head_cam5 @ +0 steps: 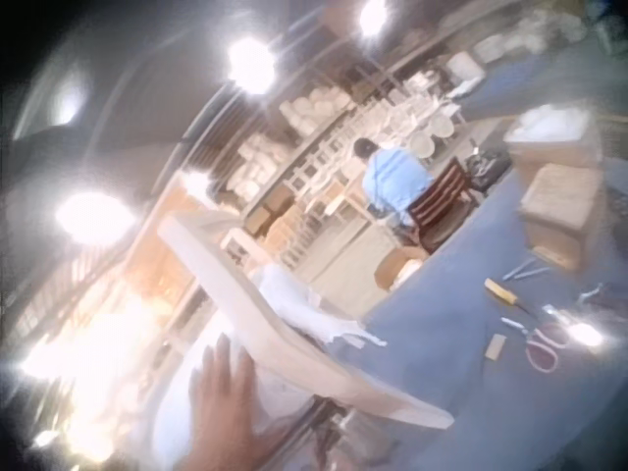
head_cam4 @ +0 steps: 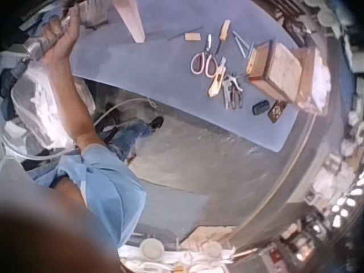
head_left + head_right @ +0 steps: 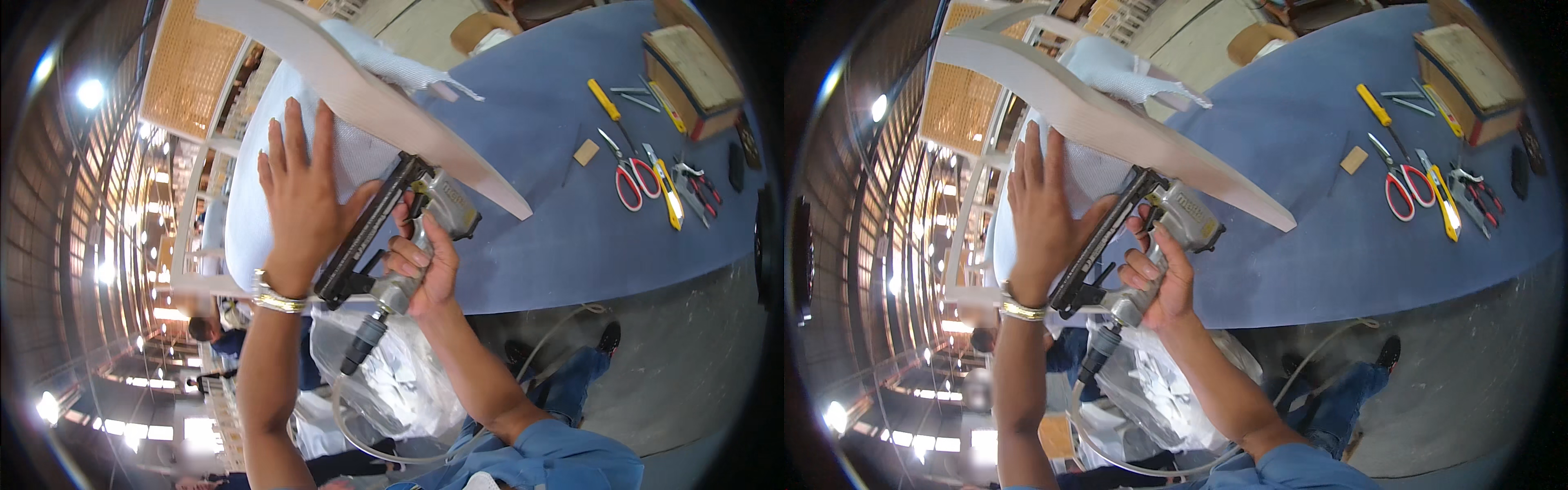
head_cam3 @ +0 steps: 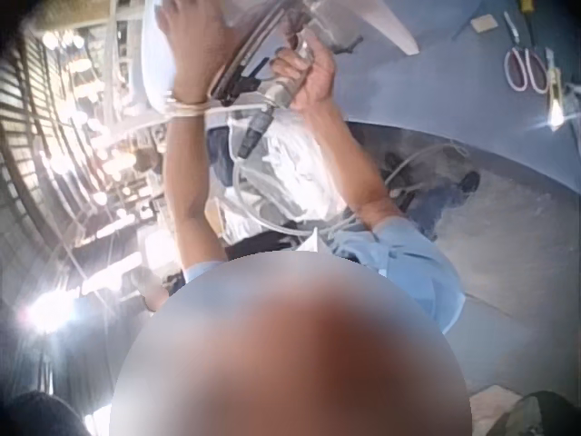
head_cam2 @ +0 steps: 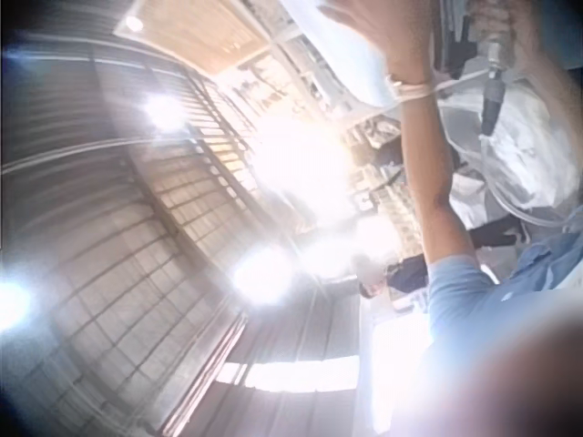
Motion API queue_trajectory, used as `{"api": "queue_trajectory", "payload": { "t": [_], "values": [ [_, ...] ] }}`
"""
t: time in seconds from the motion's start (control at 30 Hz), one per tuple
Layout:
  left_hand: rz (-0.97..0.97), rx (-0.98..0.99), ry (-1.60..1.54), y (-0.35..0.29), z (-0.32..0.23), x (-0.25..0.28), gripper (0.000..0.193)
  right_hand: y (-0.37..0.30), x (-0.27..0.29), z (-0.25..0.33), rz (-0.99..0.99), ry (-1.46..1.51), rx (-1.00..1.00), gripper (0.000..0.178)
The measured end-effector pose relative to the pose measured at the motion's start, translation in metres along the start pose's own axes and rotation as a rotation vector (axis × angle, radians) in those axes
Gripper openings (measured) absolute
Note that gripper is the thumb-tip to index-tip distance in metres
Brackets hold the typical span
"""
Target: The person covers a chair with white fabric, trims excess material with scissors, and secures the fabric using a staple gun. The person repeatedly adjusts and staples the fabric around the chair frame.
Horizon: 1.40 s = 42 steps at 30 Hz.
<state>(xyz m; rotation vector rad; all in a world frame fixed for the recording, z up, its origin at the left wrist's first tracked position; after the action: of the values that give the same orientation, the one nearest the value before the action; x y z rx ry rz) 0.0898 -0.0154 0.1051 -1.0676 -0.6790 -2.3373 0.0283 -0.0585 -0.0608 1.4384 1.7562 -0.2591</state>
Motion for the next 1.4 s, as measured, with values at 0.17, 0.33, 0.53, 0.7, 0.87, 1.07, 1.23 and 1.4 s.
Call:
{"api": "queue_trajectory", "payload": {
  "t": [0.17,0.33,0.53,0.7,0.87,1.07,1.23,1.4],
  "values": [
    [0.07,-0.059,-0.174,0.034,0.042,0.004,0.109,0.01,0.006,-0.018,0.061,-0.089,0.117,0.03],
    [-0.035,0.023,-0.096,0.041,0.025,-0.006,0.123,0.012,0.006,-0.011,0.057,-0.208,0.142,0.026],
    [-0.015,0.086,-0.01,0.038,0.016,-0.001,0.125,0.012,0.008,-0.01,0.113,-0.181,0.104,0.027],
    [-0.044,0.152,-0.078,0.037,0.014,0.003,0.126,-0.008,-0.003,0.01,-0.007,-0.286,0.032,0.03],
    [0.014,0.249,-0.072,0.004,0.021,0.015,0.126,-0.112,-0.034,0.045,-0.591,-0.935,0.002,0.028],
    [-0.235,0.282,-0.088,0.023,-0.004,0.003,0.114,-0.17,-0.148,0.132,-1.074,-2.441,0.013,0.041],
    [-0.357,0.457,-0.046,0.006,-0.016,-0.002,0.096,-0.153,-0.107,0.23,-0.84,-3.259,-0.257,0.056],
    [-0.65,0.507,-1.049,-0.014,-0.017,0.06,0.057,-0.151,-0.037,0.256,-0.821,-3.348,0.017,0.067]
  ]
}}
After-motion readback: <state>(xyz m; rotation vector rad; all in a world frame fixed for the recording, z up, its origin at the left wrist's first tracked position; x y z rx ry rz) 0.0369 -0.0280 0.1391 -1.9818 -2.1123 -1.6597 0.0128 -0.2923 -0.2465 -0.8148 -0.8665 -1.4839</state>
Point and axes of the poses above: each hand's wrist, its own y-axis towards the middle knuckle, its own x-axis out of the back of the hand, z = x × y, the point moved 1 cm from there along y, towards the middle knuckle, and after that the axes turned 13 degrees about -x, right-handed, at the moved point
